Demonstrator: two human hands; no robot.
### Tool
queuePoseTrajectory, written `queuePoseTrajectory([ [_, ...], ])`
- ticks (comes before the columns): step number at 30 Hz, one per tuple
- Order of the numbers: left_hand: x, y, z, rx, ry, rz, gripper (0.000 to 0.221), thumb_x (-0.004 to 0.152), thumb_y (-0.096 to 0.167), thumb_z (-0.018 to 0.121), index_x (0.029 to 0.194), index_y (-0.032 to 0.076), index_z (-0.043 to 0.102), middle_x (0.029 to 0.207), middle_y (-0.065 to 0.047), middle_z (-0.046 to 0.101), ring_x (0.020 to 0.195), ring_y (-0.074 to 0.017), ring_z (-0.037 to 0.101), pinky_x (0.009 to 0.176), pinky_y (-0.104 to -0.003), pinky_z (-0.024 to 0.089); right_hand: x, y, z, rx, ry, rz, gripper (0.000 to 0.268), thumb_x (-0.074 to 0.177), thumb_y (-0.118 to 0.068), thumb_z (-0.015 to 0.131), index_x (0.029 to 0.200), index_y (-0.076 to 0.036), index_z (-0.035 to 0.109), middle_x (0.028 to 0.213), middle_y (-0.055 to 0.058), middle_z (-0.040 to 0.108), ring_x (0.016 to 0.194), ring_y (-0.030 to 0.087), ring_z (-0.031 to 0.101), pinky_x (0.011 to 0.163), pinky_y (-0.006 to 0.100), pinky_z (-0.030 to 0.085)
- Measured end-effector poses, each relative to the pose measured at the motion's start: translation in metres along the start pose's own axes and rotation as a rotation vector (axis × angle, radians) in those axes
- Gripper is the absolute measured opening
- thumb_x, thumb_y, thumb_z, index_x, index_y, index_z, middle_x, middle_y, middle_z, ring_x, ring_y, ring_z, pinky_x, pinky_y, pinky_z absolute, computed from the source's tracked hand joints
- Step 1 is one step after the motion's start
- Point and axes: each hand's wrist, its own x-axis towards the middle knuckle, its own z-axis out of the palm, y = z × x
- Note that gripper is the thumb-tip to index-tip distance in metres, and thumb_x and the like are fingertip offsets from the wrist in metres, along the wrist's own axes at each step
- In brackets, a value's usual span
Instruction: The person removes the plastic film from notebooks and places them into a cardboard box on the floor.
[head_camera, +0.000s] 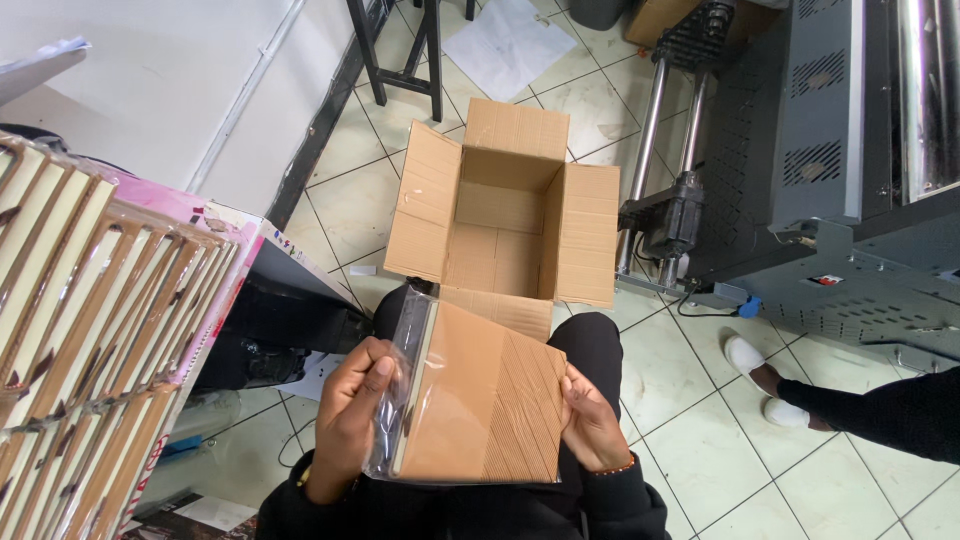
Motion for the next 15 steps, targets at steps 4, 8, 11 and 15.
queuePoseTrajectory([
  [4, 0.002, 0.003, -0.001, 0.025, 0.015, -0.016, 0.03, 0.104, 0.025, 0.052, 0.08, 0.007, 0.056, 0.074, -0.004, 0.056, 0.068, -0.0129, 0.049, 0.067, -0.027, 0.038, 0.001, -0.012, 0.013, -0.194, 0.076, -0.02, 0.056, 0.098, -0.012, 0.062, 0.146, 0.01, 0.044, 0.136, 0.021, 0.063, 0.116, 0.025, 0.066, 0.097, 0.034, 0.055],
  [8, 0.006, 0.0, -0.003, 0.017, 0.021, -0.038, 0.034, 0.104, 0.027, 0.053, 0.077, 0.007, 0.055, 0.069, -0.003, 0.055, 0.061, -0.012, 0.05, 0.061, -0.026, 0.04, 0.004, -0.028, 0.014, -0.324, 0.073, -0.102, 0.03, 0.098, -0.014, 0.064, 0.112, 0.01, 0.055, 0.142, 0.018, 0.057, 0.112, 0.022, 0.066, 0.086, 0.03, 0.057],
  [11, 0.012, -0.008, -0.01, 0.089, 0.007, -0.133, 0.035, 0.102, 0.038, 0.051, 0.086, 0.008, 0.059, 0.081, -0.005, 0.063, 0.074, -0.0136, 0.059, 0.065, -0.027, 0.046, 0.004, -0.036, 0.009, -0.284, 0.105, -0.147, 0.054, 0.099, -0.01, 0.061, 0.147, 0.009, 0.044, 0.133, 0.018, 0.063, 0.11, 0.023, 0.067, 0.09, 0.033, 0.058],
  [15, 0.013, -0.015, -0.027, 0.119, -0.135, -0.306, 0.08, 0.079, 0.071, 0.051, 0.124, 0.005, 0.06, 0.115, -0.017, 0.076, 0.097, -0.0193, 0.075, 0.061, -0.032, 0.068, 0.001, -0.04, 0.015, -0.294, 0.364, -0.285, 0.056, 0.096, -0.01, 0.06, 0.146, 0.009, 0.046, 0.14, 0.015, 0.057, 0.116, 0.02, 0.06, 0.092, 0.03, 0.052],
])
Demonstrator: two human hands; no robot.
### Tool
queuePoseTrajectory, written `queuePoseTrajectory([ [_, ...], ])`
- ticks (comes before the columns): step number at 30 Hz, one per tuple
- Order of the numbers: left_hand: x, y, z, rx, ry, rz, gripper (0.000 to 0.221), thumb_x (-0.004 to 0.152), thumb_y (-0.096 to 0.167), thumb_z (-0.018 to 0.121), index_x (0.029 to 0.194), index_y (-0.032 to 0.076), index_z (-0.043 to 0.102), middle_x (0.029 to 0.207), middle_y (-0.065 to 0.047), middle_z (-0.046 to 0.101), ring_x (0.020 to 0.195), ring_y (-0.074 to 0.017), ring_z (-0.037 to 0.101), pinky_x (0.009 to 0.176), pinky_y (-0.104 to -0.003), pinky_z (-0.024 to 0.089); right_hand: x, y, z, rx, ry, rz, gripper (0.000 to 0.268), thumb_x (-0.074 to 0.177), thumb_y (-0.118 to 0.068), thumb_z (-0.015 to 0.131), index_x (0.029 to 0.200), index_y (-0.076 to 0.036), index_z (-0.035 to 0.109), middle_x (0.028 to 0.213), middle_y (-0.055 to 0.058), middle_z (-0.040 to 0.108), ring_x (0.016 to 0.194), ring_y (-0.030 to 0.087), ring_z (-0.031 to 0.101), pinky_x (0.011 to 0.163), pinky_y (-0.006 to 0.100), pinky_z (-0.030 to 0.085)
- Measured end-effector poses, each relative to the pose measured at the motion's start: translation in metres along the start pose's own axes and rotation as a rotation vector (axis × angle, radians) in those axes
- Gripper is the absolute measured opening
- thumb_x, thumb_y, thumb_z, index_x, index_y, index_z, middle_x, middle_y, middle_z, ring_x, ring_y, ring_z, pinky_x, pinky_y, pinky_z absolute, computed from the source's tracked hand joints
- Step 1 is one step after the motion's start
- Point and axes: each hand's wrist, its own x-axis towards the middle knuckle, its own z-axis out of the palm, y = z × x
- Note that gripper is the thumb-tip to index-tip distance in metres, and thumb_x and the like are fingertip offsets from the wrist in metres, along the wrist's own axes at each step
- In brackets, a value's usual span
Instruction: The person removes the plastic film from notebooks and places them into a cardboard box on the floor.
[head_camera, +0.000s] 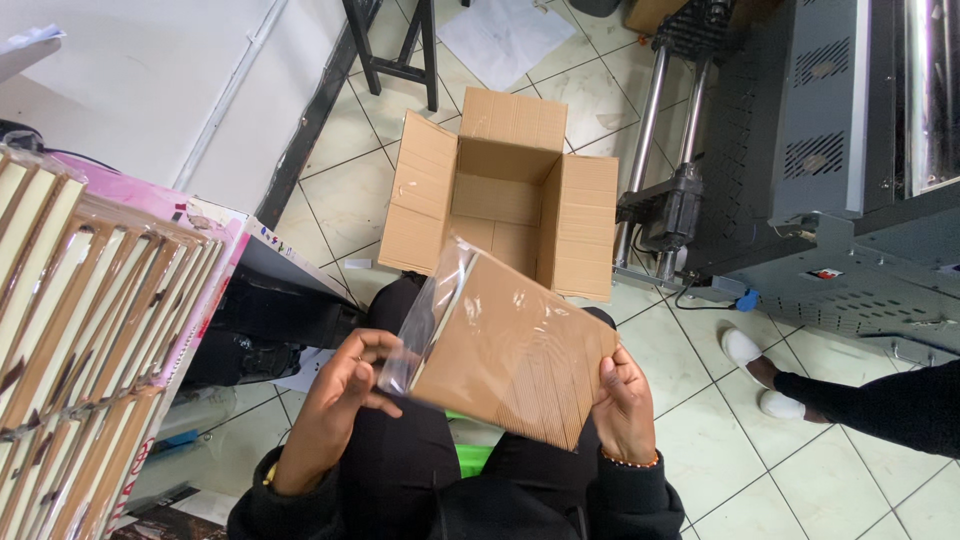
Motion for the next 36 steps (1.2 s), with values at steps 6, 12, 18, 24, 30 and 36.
queuePoseTrajectory([
  [6, 0.011, -0.023, 0.018, -0.02, 0.201, 0.105, 0.027, 0.096, 0.033, 0.064, 0.089, 0.007, 0.063, 0.08, -0.003, 0.056, 0.072, -0.0081, 0.057, 0.057, -0.031, 0.069, -0.001, 0.003, -0.005, -0.018, 0.023, -0.059, 0.044, 0.1, -0.008, 0.056, 0.141, 0.007, 0.048, 0.136, 0.014, 0.058, 0.112, 0.015, 0.059, 0.089, 0.03, 0.051],
  [12, 0.011, -0.03, -0.001, -0.066, 0.592, 0.525, 0.017, 0.107, 0.02, 0.052, 0.096, 0.007, 0.053, 0.069, -0.012, 0.064, 0.057, -0.0238, 0.069, 0.059, -0.036, 0.064, 0.003, -0.008, -0.02, -0.152, 0.039, -0.15, 0.054, 0.097, -0.013, 0.059, 0.144, 0.008, 0.045, 0.133, 0.018, 0.06, 0.117, 0.023, 0.059, 0.096, 0.033, 0.052],
  [18, 0.017, -0.007, -0.017, -0.111, 0.612, 0.341, 0.029, 0.108, 0.03, 0.052, 0.095, 0.004, 0.051, 0.09, -0.011, 0.065, 0.06, -0.03, 0.075, 0.044, -0.029, 0.057, 0.005, -0.031, -0.046, -0.17, 0.124, -0.183, 0.052, 0.1, -0.015, 0.055, 0.146, 0.006, 0.045, 0.138, 0.016, 0.059, 0.12, 0.02, 0.059, 0.098, 0.031, 0.049],
  [24, 0.059, -0.036, -0.041, -0.41, 0.844, 0.31, 0.026, 0.109, 0.031, 0.052, 0.092, 0.012, 0.05, 0.077, -0.01, 0.065, 0.042, -0.0163, 0.054, 0.035, -0.024, 0.029, 0.008, -0.051, -0.121, -0.123, 0.287, -0.287, 0.039, 0.106, -0.015, 0.057, 0.141, 0.001, 0.05, 0.136, 0.011, 0.064, 0.114, 0.015, 0.065, 0.096, 0.028, 0.055],
  [30, 0.144, -0.16, -0.04, -0.865, 0.645, 0.195, 0.006, 0.108, 0.011, 0.05, 0.106, 0.008, 0.054, 0.113, -0.031, 0.072, 0.087, -0.0392, 0.075, 0.074, -0.041, 0.065, 0.017, -0.044, -0.156, -0.134, 0.352, -0.325, 0.033, 0.107, -0.018, 0.056, 0.137, -0.004, 0.051, 0.14, 0.009, 0.065, 0.122, 0.014, 0.064, 0.105, 0.027, 0.053],
  [36, 0.255, -0.262, -0.044, -1.103, 0.594, 0.016, 0.033, 0.103, 0.007, 0.047, 0.122, -0.017, 0.058, 0.124, -0.036, 0.067, 0.117, -0.0389, 0.069, 0.103, -0.042, 0.058, 0.038, -0.03, -0.105, -0.133, 0.285, -0.209, 0.044, 0.105, -0.019, 0.056, 0.146, -0.002, 0.048, 0.142, 0.01, 0.062, 0.121, 0.016, 0.064, 0.099, 0.029, 0.053],
])
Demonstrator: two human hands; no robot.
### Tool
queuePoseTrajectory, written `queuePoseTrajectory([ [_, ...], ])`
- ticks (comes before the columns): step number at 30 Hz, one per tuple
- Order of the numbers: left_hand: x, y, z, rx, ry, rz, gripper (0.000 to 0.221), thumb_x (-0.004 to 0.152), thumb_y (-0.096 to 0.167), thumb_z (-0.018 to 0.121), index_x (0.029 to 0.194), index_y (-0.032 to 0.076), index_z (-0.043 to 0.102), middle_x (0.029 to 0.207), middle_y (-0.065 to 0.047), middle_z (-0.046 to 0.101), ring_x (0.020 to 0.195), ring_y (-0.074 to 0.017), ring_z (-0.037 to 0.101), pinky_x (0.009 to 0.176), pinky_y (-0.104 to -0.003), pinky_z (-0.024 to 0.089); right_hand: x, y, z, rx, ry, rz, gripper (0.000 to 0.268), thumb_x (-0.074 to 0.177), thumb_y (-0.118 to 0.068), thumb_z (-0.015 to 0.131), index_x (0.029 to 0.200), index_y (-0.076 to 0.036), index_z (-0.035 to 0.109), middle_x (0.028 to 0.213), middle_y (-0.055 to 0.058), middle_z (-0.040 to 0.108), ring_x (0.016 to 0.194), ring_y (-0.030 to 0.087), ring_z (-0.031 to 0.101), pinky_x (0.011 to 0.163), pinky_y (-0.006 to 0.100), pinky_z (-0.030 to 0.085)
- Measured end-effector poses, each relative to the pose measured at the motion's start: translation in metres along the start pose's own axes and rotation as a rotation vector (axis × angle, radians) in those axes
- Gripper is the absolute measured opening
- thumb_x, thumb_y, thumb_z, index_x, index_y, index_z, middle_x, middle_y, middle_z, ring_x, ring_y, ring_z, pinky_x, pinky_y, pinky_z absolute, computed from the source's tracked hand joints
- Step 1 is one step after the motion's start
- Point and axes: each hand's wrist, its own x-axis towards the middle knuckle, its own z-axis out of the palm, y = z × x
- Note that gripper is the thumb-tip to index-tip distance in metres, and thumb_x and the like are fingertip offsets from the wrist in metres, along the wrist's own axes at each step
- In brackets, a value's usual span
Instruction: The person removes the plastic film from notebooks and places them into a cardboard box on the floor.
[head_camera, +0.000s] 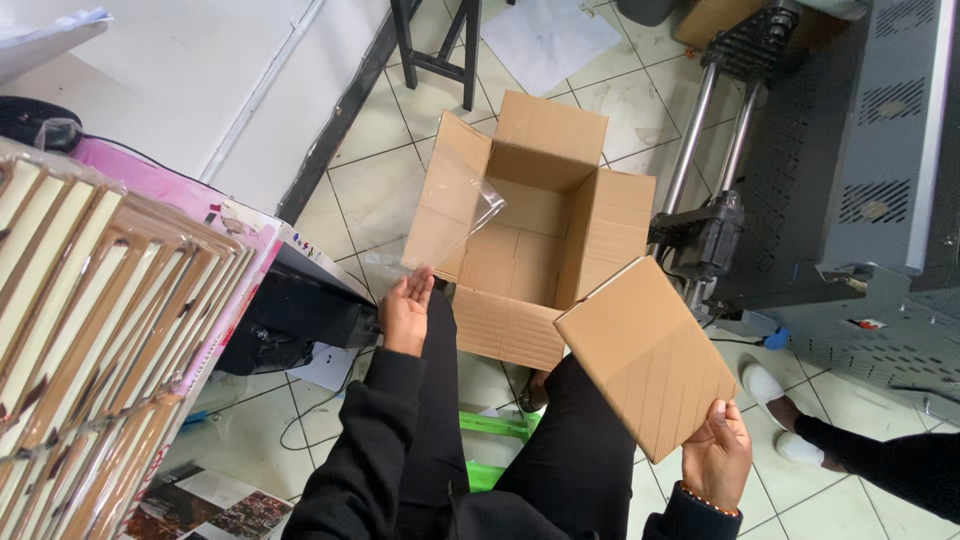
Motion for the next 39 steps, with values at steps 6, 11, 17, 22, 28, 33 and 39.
queuePoseTrajectory([
  [6, 0.099, -0.01, -0.014, -0.424, 0.297, 0.027, 0.033, 0.105, -0.001, 0.034, 0.124, -0.022, 0.051, 0.122, -0.04, 0.065, 0.112, -0.0454, 0.07, 0.097, -0.044, 0.062, 0.021, 0.021, 0.013, -0.034, 0.031, 0.082, 0.043, 0.108, -0.016, 0.05, 0.148, -0.002, 0.043, 0.145, 0.01, 0.057, 0.124, 0.016, 0.059, 0.103, 0.032, 0.049],
  [11, 0.191, 0.005, -0.057, -0.485, 0.313, 0.042, 0.043, 0.105, 0.013, 0.05, 0.141, -0.011, 0.042, 0.149, -0.03, 0.045, 0.129, -0.0467, 0.059, 0.106, -0.05, 0.056, 0.033, 0.027, 0.022, -0.085, 0.0, 0.101, 0.043, 0.107, -0.018, 0.051, 0.147, -0.001, 0.044, 0.144, 0.01, 0.057, 0.124, 0.018, 0.059, 0.099, 0.033, 0.05],
  [17, 0.216, 0.006, -0.088, -0.464, 0.585, -0.214, 0.06, 0.098, 0.014, 0.063, 0.152, 0.005, 0.039, 0.15, -0.031, 0.041, 0.13, -0.042, 0.058, 0.107, -0.055, 0.052, 0.051, 0.044, 0.036, -0.1, 0.03, 0.125, 0.041, 0.106, -0.015, 0.051, 0.143, 0.0, 0.045, 0.142, 0.012, 0.057, 0.125, 0.018, 0.058, 0.102, 0.031, 0.049],
  [22, 0.191, -0.001, -0.053, -0.408, 0.609, -0.216, 0.069, 0.099, 0.016, 0.058, 0.157, 0.002, 0.023, 0.142, -0.032, 0.05, 0.13, -0.0401, 0.062, 0.106, -0.053, 0.053, 0.065, 0.059, 0.054, -0.066, 0.003, 0.168, 0.042, 0.106, -0.016, 0.053, 0.144, 0.001, 0.046, 0.14, 0.013, 0.058, 0.119, 0.02, 0.06, 0.098, 0.033, 0.051],
  [28, 0.16, -0.086, -0.016, -0.27, 0.275, -0.242, 0.066, 0.1, 0.025, 0.066, 0.146, 0.001, 0.024, 0.137, -0.014, 0.031, 0.128, -0.0363, 0.058, 0.111, -0.056, 0.05, 0.111, 0.081, 0.08, 0.125, 0.123, 0.241, 0.037, 0.107, -0.035, 0.054, 0.14, -0.017, 0.053, 0.13, 0.001, 0.064, 0.114, 0.021, 0.069, 0.098, 0.037, 0.06],
  [33, 0.138, -0.154, -0.014, 0.3, 0.111, -0.485, 0.053, 0.098, 0.028, 0.068, 0.138, 0.0, 0.049, 0.124, -0.008, 0.052, 0.127, -0.0309, 0.062, 0.106, -0.047, 0.054, 0.202, 0.183, 0.035, -0.165, 0.057, 0.177, 0.045, 0.092, -0.005, 0.072, 0.135, -0.012, 0.059, 0.119, 0.007, 0.071, 0.103, 0.023, 0.073, 0.088, 0.042, 0.059],
  [39, 0.183, -0.19, -0.04, 0.773, 0.197, -0.124, 0.069, 0.083, 0.007, 0.065, 0.147, 0.012, 0.04, 0.128, -0.013, 0.052, 0.098, -0.0258, 0.074, 0.078, -0.047, 0.061, 0.214, 0.168, 0.136, -0.778, -0.004, -0.108, 0.064, 0.085, 0.001, 0.081, 0.145, -0.01, 0.059, 0.129, 0.018, 0.063, 0.128, 0.038, 0.056, 0.11, 0.054, 0.044],
])
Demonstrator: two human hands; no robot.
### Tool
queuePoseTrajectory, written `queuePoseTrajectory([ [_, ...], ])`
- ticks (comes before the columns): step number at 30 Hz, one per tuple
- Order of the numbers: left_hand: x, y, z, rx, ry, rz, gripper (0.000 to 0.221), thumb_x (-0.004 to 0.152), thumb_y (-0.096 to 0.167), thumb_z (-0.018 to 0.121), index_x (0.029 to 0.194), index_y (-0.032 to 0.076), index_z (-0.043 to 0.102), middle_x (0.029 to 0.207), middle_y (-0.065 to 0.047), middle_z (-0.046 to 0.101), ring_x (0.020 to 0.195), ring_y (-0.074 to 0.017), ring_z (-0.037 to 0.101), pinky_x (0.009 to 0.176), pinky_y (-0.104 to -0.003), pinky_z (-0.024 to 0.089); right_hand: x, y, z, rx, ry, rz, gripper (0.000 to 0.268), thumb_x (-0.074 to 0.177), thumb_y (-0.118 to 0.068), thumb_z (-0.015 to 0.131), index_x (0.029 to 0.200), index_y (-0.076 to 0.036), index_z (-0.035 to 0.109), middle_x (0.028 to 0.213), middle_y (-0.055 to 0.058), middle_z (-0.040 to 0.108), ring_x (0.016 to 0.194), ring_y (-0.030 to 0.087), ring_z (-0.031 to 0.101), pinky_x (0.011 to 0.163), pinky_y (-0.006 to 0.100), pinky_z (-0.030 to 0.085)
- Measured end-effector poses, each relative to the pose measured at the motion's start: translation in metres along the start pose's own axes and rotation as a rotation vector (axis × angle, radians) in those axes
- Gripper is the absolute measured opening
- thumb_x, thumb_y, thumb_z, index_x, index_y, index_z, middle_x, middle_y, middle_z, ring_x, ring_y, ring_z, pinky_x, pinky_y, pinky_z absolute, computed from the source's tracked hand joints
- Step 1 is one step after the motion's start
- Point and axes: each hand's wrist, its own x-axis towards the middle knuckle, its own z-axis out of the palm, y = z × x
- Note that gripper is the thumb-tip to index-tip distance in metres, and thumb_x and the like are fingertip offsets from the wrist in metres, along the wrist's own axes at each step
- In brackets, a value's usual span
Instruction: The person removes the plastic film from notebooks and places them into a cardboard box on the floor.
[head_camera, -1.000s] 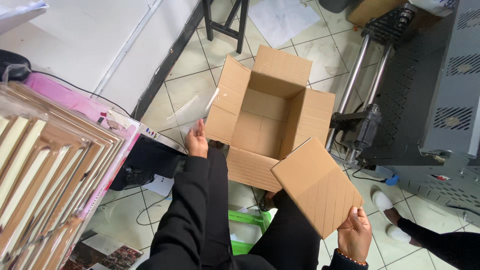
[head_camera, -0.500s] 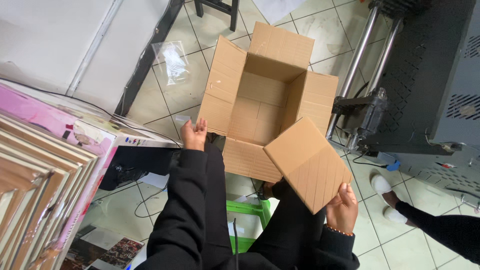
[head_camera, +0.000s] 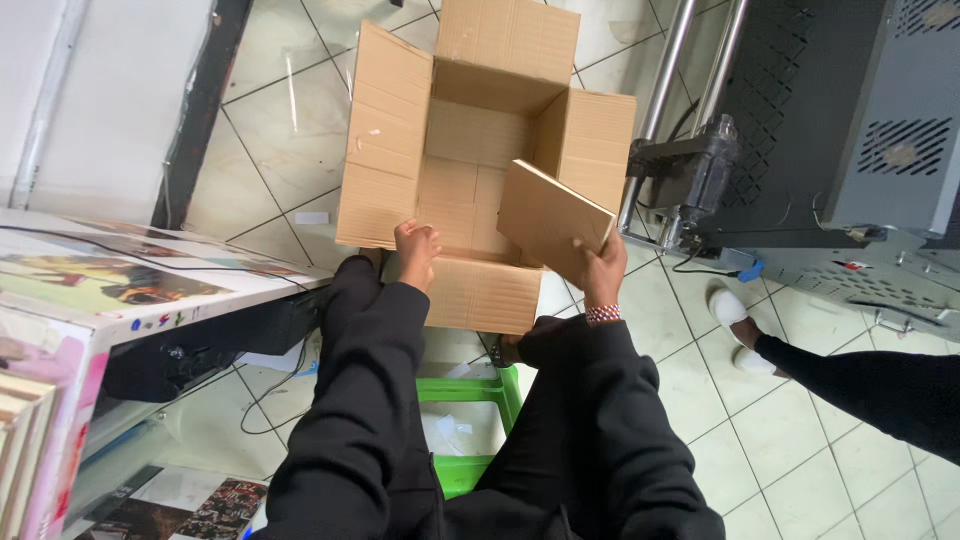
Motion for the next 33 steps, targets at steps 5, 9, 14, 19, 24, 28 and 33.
queuePoseTrajectory([
  [5, -0.026, 0.001, 0.011, 1.164, -0.229, 0.4, 0.045, 0.081, 0.01, 0.069, 0.125, 0.019, 0.064, 0.117, -0.004, 0.069, 0.114, -0.029, 0.07, 0.091, -0.046, 0.056, 0.061, 0.046, 0.024, -0.429, -0.261, -0.167, 0.042, 0.094, -0.01, 0.074, 0.133, -0.021, 0.066, 0.11, 0.014, 0.073, 0.113, 0.04, 0.067, 0.101, 0.054, 0.051],
  [9, -0.017, -0.051, 0.014, 1.755, -0.461, 0.529, 0.044, 0.09, 0.004, 0.059, 0.133, 0.014, 0.063, 0.125, -0.009, 0.064, 0.122, -0.0335, 0.06, 0.105, -0.055, 0.038, 0.085, 0.087, 0.054, -0.738, -0.431, -0.306, 0.04, 0.094, -0.022, 0.074, 0.132, -0.029, 0.064, 0.105, 0.013, 0.075, 0.107, 0.042, 0.07, 0.092, 0.059, 0.054],
  [14, 0.008, -0.095, 0.004, 1.934, -0.445, 0.641, 0.048, 0.085, 0.004, 0.064, 0.131, 0.019, 0.064, 0.117, -0.009, 0.069, 0.119, -0.0328, 0.061, 0.107, -0.056, 0.032, 0.084, 0.094, 0.079, -0.787, -0.631, -0.395, 0.043, 0.092, -0.009, 0.064, 0.131, -0.026, 0.065, 0.118, 0.011, 0.075, 0.11, 0.041, 0.07, 0.093, 0.056, 0.056],
  [19, 0.026, -0.116, 0.007, 2.003, -0.44, 0.738, 0.029, 0.094, 0.007, 0.052, 0.106, 0.021, 0.074, 0.104, -0.004, 0.075, 0.104, -0.0327, 0.067, 0.096, -0.055, 0.04, 0.104, 0.15, 0.104, -0.857, -0.718, -0.51, 0.048, 0.079, -0.019, 0.075, 0.126, -0.021, 0.069, 0.12, 0.008, 0.075, 0.112, 0.035, 0.071, 0.099, 0.052, 0.055],
  [24, 0.041, -0.125, 0.017, 1.896, -0.327, 1.065, 0.024, 0.094, 0.011, 0.057, 0.091, 0.02, 0.079, 0.088, 0.0, 0.077, 0.09, -0.0258, 0.07, 0.09, -0.049, 0.045, 0.126, 0.195, 0.123, -0.964, -0.777, -0.565, 0.042, 0.096, -0.009, 0.048, 0.131, -0.026, 0.064, 0.127, 0.002, 0.071, 0.123, 0.029, 0.066, 0.108, 0.047, 0.048],
  [28, 0.057, -0.125, 0.037, 1.841, -0.33, 1.101, 0.026, 0.096, 0.012, 0.056, 0.109, 0.019, 0.076, 0.09, -0.001, 0.075, 0.091, -0.0251, 0.071, 0.091, -0.05, 0.047, 0.136, 0.215, 0.132, -1.022, -0.75, -0.595, 0.043, 0.099, -0.008, 0.046, 0.135, -0.025, 0.061, 0.133, 0.002, 0.067, 0.128, 0.028, 0.062, 0.11, 0.047, 0.045],
  [33, 0.078, -0.156, 0.036, 1.709, -0.326, 1.042, 0.019, 0.1, 0.018, 0.051, 0.101, 0.024, 0.069, 0.093, 0.003, 0.07, 0.094, -0.0247, 0.066, 0.087, -0.045, 0.043, 0.138, 0.304, 0.142, -1.319, -0.781, -0.433, 0.036, 0.104, -0.034, 0.056, 0.139, -0.028, 0.059, 0.138, 0.0, 0.062, 0.132, 0.026, 0.058, 0.107, 0.051, 0.048],
])
